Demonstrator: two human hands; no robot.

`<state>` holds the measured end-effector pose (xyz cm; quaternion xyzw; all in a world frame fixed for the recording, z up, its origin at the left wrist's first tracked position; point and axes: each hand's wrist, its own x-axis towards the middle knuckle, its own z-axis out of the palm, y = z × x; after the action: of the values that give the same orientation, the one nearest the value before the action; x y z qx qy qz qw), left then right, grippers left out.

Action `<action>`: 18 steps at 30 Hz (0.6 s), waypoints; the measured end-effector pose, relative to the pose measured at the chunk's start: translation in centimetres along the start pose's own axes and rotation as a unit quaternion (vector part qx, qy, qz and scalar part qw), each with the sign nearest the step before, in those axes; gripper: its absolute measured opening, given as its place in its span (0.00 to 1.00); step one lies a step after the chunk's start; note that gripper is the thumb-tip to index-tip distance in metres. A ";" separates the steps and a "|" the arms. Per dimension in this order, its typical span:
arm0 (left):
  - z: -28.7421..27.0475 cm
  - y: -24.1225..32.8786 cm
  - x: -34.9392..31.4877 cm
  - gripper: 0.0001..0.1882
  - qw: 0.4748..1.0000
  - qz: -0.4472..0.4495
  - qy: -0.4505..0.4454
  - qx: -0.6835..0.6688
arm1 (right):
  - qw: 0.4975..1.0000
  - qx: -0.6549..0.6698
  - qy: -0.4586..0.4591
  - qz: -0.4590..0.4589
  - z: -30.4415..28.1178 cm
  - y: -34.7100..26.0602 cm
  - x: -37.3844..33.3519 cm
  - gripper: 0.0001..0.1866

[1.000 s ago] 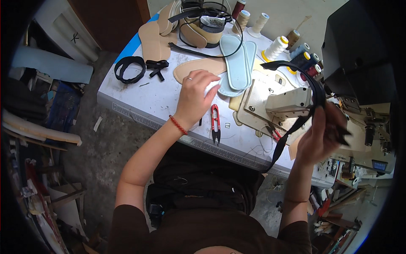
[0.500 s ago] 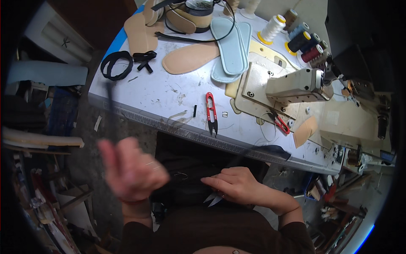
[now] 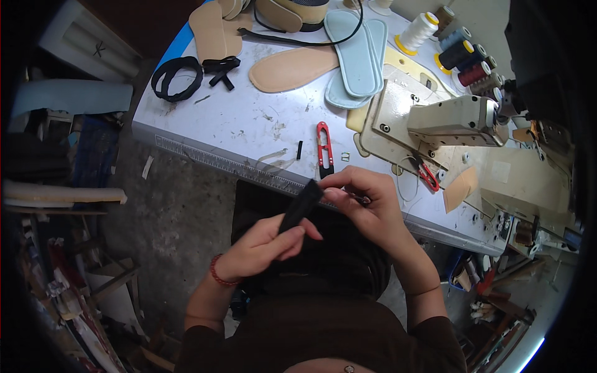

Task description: Stitching a black strap using an industrial sewing machine.

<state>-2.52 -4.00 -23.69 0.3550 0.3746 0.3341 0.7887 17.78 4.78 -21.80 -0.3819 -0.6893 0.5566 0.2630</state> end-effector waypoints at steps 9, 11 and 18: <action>0.9 0.2 0.9 0.15 0.997 -0.020 -0.056 0.048 | 0.983 0.161 0.067 0.047 0.5 0.3 -1.5 0.08; 0.8 0.6 0.8 0.15 0.997 -0.024 -0.070 0.035 | 0.979 0.181 0.061 0.074 0.4 0.2 -1.6 0.08; 1.0 0.4 -0.4 0.18 0.993 0.096 -0.016 -0.069 | 0.945 0.314 0.050 0.072 3.7 0.4 -1.5 0.13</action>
<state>-2.01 -4.40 -22.81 0.3391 0.3023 0.4279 0.7814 15.87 1.49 -22.98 -0.3560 -0.4360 0.7424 0.3634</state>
